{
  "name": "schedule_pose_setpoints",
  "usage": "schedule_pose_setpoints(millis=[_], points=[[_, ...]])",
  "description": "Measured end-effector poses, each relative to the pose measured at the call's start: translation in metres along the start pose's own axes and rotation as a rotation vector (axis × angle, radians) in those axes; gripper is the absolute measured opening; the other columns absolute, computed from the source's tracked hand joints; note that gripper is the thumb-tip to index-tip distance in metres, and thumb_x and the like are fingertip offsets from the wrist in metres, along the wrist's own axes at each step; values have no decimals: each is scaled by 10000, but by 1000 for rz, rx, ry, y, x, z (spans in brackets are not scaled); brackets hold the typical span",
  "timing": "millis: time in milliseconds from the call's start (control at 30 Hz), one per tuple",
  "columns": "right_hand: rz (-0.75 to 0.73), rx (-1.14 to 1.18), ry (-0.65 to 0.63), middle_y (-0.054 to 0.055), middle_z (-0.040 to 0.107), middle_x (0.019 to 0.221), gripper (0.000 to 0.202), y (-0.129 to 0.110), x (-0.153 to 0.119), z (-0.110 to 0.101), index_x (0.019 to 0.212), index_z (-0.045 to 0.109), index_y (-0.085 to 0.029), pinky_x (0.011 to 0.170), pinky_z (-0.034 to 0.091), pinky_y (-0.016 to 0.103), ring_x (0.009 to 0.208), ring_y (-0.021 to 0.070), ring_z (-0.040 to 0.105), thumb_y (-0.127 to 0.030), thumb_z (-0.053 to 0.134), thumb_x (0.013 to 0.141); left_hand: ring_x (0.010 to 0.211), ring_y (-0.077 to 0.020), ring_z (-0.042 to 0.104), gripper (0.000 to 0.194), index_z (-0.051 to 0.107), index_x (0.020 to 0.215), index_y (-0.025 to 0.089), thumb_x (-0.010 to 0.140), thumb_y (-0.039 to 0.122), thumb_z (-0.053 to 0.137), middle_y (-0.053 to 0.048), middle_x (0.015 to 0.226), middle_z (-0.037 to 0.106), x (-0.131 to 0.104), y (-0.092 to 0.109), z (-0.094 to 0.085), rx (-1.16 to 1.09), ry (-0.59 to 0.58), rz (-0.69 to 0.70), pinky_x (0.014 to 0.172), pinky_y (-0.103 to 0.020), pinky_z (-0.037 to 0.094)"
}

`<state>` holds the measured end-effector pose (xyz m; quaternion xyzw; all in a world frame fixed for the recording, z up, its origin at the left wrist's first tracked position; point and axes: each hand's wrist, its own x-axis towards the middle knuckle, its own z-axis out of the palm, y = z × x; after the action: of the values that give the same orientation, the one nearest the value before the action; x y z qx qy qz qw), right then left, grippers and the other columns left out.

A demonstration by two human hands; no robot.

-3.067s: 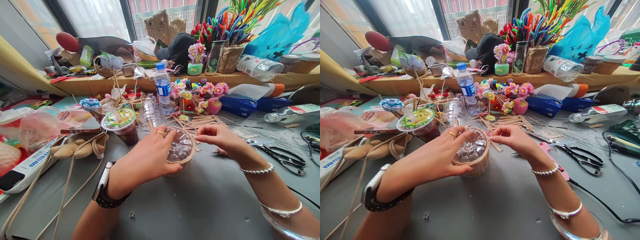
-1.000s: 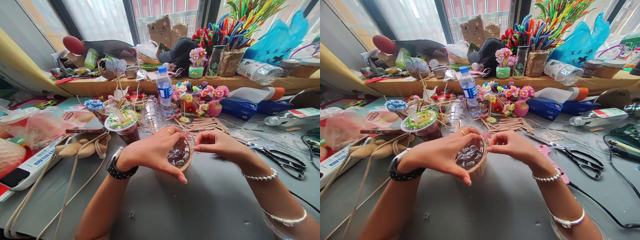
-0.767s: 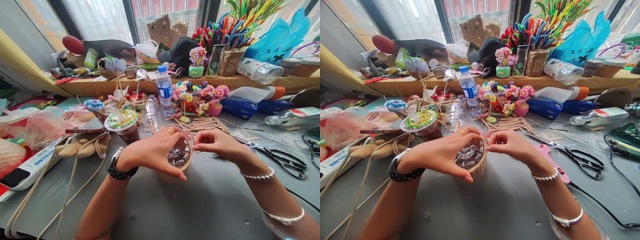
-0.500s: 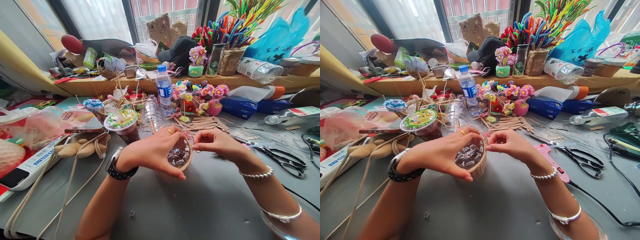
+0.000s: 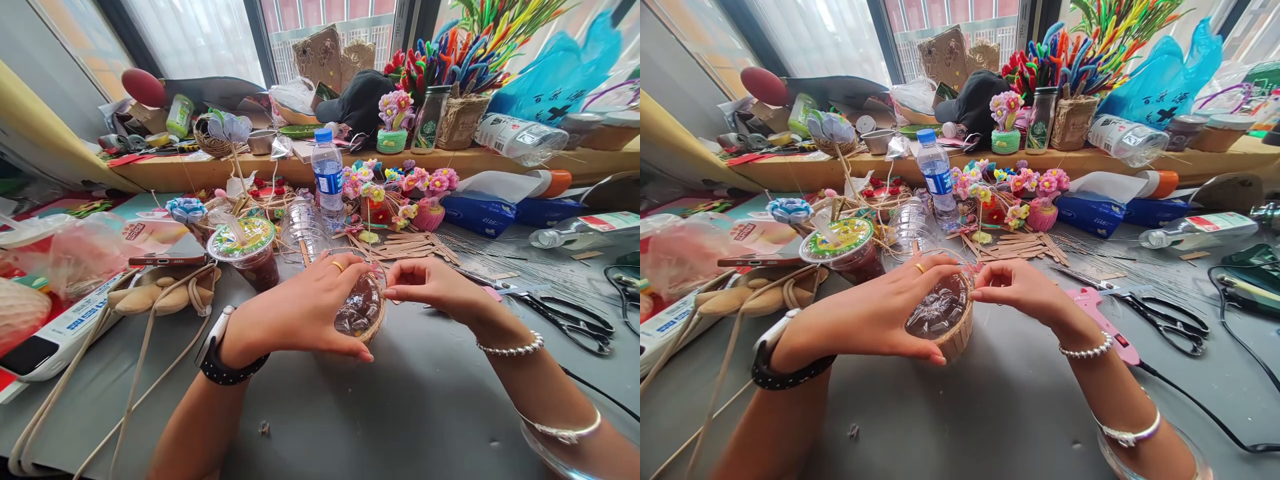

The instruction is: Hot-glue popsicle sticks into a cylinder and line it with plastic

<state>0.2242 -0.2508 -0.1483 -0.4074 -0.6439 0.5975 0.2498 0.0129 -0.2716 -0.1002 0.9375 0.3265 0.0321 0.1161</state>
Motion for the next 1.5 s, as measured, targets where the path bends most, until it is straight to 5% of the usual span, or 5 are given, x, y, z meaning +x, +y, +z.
schedule_pose_setpoints(millis=[333,500,667,1000,1500], points=[[-16,10,-9,-38,512,667,197,1,-1,0,682,546,-165,569,326,208,630,72,432,-324,656,640,815,-177,520,114,535,884,179,831,149,439,-32,871,566,-20,53,3,251,129,60,739,-331,427],[-8,-22,-1,-37,505,659,247,0,0,0,669,541,-173,558,325,219,619,81,430,-380,662,614,658,-138,506,145,533,731,179,829,139,433,-7,733,572,-23,49,-5,305,228,68,611,-270,403],[-4,-97,60,-25,503,646,296,0,0,-1,682,538,-180,541,327,237,593,89,425,-455,632,626,694,-146,550,224,571,778,190,862,296,392,-15,760,595,-18,25,-21,388,345,-215,595,-252,402],[-8,-115,172,-26,527,664,302,4,1,-4,689,538,-189,537,324,239,596,94,431,-471,625,629,1090,-335,460,826,353,1206,120,635,712,437,-198,1136,514,-6,25,5,185,12,-435,791,-416,425],[47,-226,-7,-30,482,633,293,-6,-10,-11,705,519,-189,476,281,204,557,79,394,-468,596,658,1194,-238,354,773,303,1260,171,637,500,622,-105,1285,386,-2,-21,-10,-66,-56,-56,984,-330,294]])
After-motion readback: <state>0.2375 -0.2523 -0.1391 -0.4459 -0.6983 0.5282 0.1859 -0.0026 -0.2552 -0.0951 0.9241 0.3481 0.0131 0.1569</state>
